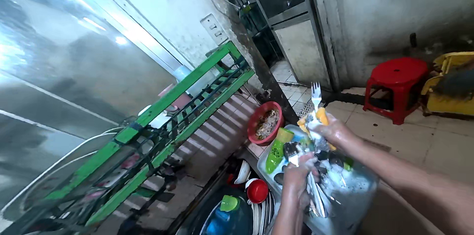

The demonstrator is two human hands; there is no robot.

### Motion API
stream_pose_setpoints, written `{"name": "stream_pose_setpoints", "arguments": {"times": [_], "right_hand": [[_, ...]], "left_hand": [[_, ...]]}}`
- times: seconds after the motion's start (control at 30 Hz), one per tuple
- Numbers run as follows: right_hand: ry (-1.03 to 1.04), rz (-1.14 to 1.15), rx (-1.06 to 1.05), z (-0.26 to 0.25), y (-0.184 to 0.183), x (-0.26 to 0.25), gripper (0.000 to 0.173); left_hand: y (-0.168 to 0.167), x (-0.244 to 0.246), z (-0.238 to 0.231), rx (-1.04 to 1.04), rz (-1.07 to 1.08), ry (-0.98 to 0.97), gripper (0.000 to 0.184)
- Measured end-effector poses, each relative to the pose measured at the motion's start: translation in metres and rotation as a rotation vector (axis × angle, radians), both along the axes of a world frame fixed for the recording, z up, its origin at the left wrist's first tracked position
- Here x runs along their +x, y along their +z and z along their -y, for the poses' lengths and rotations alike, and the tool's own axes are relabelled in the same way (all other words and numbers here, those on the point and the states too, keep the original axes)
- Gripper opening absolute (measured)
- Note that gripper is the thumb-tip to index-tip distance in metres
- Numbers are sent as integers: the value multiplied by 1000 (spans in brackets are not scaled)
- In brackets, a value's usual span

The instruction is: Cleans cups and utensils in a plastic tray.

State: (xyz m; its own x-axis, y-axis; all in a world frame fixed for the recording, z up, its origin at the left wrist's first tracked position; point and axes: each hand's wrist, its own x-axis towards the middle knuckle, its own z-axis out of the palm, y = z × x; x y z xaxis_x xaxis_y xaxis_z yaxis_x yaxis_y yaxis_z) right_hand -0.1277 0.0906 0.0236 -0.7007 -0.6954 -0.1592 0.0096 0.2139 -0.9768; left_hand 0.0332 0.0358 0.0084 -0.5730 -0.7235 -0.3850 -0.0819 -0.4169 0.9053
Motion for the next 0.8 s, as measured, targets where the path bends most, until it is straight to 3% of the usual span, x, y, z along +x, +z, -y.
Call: {"name": "stream_pose_setpoints", "arguments": {"times": [0.13, 0.3, 0.43, 0.53, 0.6, 0.67, 0.73, 0.8], "right_hand": [[469, -88, 183, -12, 1, -29, 42], [927, -368, 602, -12, 9, 18, 52], [1099, -436, 650, -28, 1, 26, 65], [942, -362, 593, -34, 7, 11, 60], [691, -250, 329, -32, 11, -1, 51], [522, -201, 2, -25, 12, -4, 55], [538, -356, -122, -15, 20, -1, 61], [483, -522, -131, -8, 21, 5, 47]], "left_hand": [[-9, 7, 16, 46, -174, 92, 30], [-7, 6, 14, 81, -157, -6, 25], [-3, 9, 28, 107, -247, 37, 32], [9, 10, 37, 22, -104, 78, 30], [15, 7, 32, -51, 106, 1, 23], [13, 1, 23, -76, 253, -143, 15], [11, -6, 13, -63, 322, -275, 10], [11, -11, 6, -13, 281, -323, 1]]}}
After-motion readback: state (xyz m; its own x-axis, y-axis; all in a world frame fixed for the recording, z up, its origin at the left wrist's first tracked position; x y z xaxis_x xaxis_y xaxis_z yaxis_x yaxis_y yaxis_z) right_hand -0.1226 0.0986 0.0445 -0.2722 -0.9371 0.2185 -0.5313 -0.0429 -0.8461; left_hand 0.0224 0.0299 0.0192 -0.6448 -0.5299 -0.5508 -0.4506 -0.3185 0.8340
